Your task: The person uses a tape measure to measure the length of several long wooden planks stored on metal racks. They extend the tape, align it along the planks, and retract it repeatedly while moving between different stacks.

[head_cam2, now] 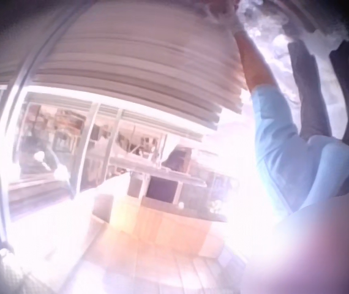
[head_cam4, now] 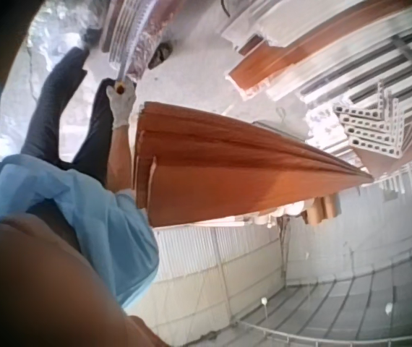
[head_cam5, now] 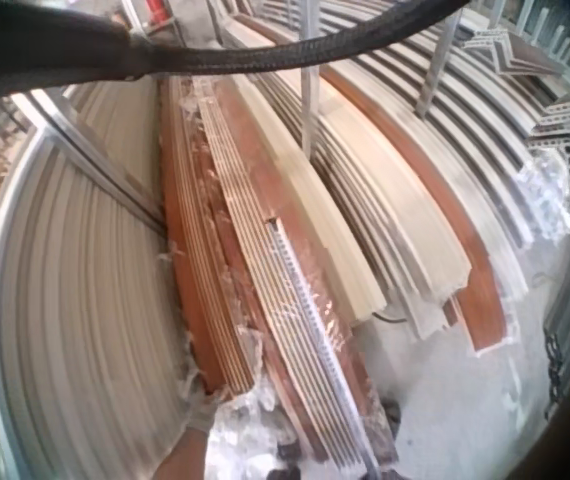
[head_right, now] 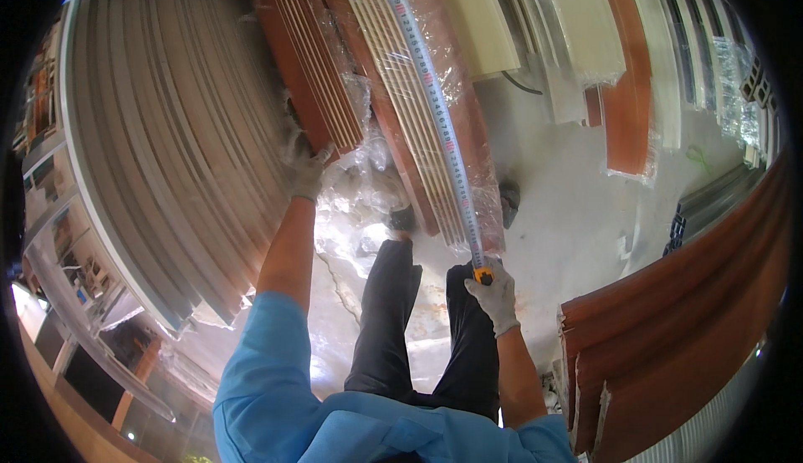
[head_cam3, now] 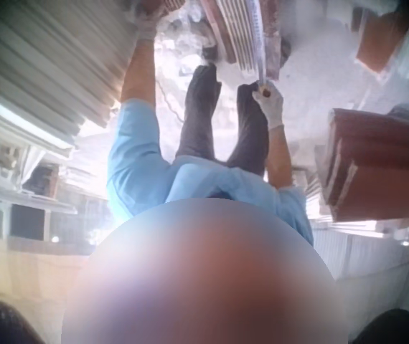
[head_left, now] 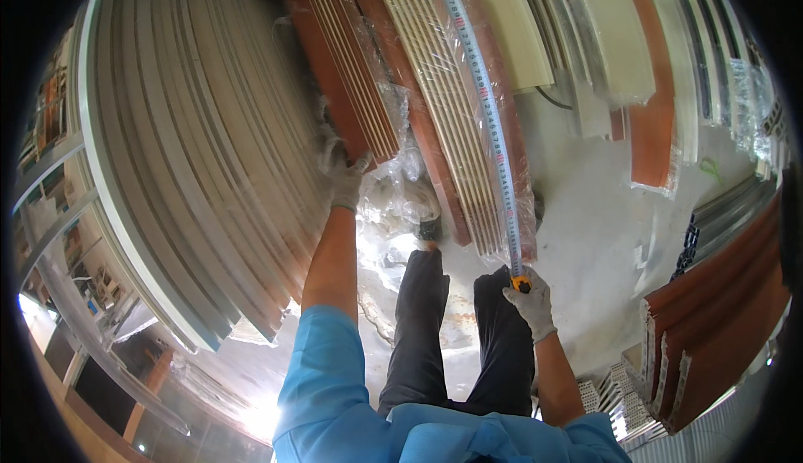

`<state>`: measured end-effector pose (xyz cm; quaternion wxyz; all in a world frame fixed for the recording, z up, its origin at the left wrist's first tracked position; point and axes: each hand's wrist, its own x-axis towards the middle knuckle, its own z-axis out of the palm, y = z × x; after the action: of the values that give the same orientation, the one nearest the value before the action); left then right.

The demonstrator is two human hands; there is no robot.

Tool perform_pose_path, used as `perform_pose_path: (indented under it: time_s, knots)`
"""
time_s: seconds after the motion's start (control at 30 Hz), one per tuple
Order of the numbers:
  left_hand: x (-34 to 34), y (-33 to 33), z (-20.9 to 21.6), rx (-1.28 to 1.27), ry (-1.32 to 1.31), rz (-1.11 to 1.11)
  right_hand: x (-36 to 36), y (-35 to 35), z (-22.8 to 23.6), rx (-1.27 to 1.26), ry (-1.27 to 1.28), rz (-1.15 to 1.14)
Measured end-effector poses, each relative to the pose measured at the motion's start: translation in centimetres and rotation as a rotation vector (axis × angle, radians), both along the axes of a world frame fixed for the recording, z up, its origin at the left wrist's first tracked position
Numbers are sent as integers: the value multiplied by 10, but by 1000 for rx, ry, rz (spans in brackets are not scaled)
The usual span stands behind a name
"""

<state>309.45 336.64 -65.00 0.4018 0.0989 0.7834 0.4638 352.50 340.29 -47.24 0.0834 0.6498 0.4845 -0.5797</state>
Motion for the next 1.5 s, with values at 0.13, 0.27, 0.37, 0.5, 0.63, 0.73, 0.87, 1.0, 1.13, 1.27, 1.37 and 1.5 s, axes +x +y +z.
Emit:
perform_pose_path:
  time_s: [0.13, 0.27, 0.37, 0.5, 0.63, 0.73, 0.87, 1.0, 1.13, 1.27, 1.37, 1.5]
  knots:
    - [-10, 13, 6, 37, 30, -4, -6, 5, -3, -1, 16, -71]
    - [-11, 23, 3, -21, -7, 88, -2, -3, -10, -22, 9, -82]
    - [-6, 22, 2, -314, 428, -196, 4, -10, -12, 99, -10, 55]
    - [-6, 26, 1, -200, -200, 76, 1, -17, -9, 61, -26, 27]
    - [-7, 29, 7, -270, 235, -93, -3, -23, -3, 114, -27, 103]
    - [2, 21, 5, -335, 222, -38, -4, -29, -6, 19, 7, -12]
    - [17, -6, -6, -301, 646, -206, -1, -32, -11, 34, 16, -23]
    - [29, -34, 6, -431, 109, -352, -2, -25, 3, 248, 20, 142]
    - [78, -33, 70, 80, -391, -123, -3, -2, 35, 160, 33, 188]
    - [125, -16, 171, -100, -687, -361, -4, 18, 78, 67, 96, 181]
    - [160, 7, 222, -148, -731, -478, 2, 28, 106, 68, 72, 366]
    - [193, 16, 264, -35, -857, -313, 20, 33, 129, -44, 92, 450]
